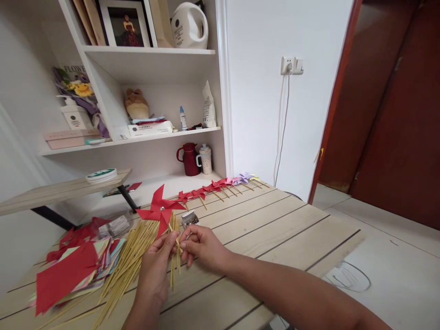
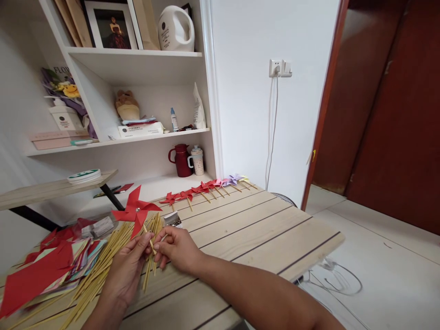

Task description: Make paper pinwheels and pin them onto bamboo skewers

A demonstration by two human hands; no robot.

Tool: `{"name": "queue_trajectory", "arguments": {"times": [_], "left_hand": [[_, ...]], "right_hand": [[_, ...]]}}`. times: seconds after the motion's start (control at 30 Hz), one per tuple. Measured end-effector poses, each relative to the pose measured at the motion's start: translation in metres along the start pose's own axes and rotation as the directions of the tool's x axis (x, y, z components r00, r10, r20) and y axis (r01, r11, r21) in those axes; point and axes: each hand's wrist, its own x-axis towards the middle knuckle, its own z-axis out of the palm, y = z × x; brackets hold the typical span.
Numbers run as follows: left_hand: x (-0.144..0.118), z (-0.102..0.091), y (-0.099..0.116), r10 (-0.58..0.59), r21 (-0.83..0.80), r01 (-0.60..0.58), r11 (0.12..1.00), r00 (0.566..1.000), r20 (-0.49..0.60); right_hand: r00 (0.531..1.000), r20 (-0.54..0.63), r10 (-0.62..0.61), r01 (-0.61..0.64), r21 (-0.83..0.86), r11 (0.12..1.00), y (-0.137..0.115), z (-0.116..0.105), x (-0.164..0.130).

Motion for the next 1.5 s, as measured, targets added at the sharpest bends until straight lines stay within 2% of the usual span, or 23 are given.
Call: {"name": "queue_trajectory", "arguments": {"times": [0.97,1.5], "left_hand": [[-0.0033,0.0042,0.002,-0.014,-0.01,0.014,1.0,0.999,-0.031],[-0.0038,0.0005,-0.0032,0.044,0.004,-0.044,0.999,0.999,-0.007]], "right_hand": [[1.0,-0.002,-0.014,0.014,-0.021,1.0,0.0023,-0.0007,0.0003],[0.996,-0.048,-0.081,0.078,-0.049,0.996,-0.0022,-0.0001,-0.0057]]}}
